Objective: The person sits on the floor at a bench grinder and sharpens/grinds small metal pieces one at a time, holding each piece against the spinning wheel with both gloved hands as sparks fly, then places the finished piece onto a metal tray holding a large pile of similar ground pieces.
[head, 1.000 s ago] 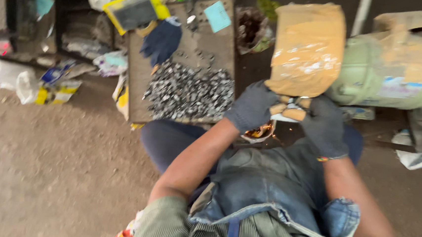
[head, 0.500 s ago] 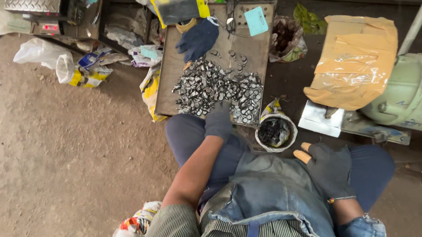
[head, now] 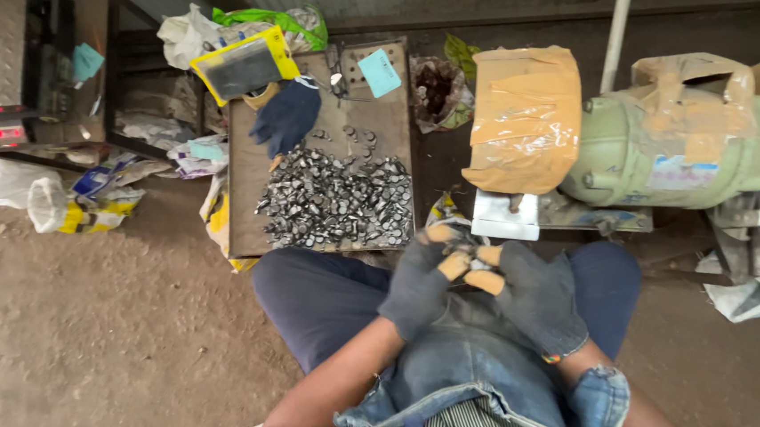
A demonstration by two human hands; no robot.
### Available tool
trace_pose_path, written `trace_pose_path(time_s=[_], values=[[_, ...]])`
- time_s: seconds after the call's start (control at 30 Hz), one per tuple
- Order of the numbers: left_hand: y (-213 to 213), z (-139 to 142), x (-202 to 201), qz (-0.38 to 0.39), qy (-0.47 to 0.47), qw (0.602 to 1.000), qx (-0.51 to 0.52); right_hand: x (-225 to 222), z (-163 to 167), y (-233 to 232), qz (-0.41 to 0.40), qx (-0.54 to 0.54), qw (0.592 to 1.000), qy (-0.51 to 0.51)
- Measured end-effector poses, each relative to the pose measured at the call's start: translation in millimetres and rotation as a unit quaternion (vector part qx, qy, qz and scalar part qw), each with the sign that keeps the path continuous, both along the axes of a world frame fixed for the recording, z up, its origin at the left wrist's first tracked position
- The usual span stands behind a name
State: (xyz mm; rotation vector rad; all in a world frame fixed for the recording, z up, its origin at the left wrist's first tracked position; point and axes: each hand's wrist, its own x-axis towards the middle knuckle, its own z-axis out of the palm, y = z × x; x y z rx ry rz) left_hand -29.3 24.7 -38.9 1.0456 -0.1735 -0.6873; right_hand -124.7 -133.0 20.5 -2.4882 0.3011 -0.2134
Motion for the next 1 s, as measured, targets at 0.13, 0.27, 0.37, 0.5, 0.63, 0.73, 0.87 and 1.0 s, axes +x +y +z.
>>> trace_pose_path(time_s=[0.13, 0.27, 0.37, 0.5, 0.63, 0.73, 0.87, 1.0], values=[[-31, 8, 9, -0.007, -0.215, 0.955, 0.203, 7, -19, -28, -0.041, 0.011, 0.997, -0.059], [-52, -3, 56, -0.049, -0.544, 0.771, 0.329, 20, -41, -51, -0.08, -0.033, 0.993, -0.081], [-67, -15, 79, -0.103, -0.559, 0.774, 0.279, 28, -45, -55, -0.084, -0.026, 0.993, -0.073], [-73, -27, 91, -0.162, -0.584, 0.755, 0.251, 32, -34, -58, -0.059, 0.029, 0.995, -0.071], [-67, -32, 91, -0.182, -0.587, 0.741, 0.271, 35, -28, -63, -0.077, 0.045, 0.996, 0.012], [-64, -29, 88, -0.137, -0.56, 0.783, 0.233, 41, -31, -63, -0.077, 0.102, 0.992, -0.022], [-56, -20, 71, -0.086, -0.551, 0.791, 0.251, 37, -34, -57, -0.073, 0.089, 0.992, -0.058], [-25, -11, 35, 0.011, -0.658, 0.714, 0.239, 8, -38, -43, -0.036, -0.04, 0.998, -0.023]])
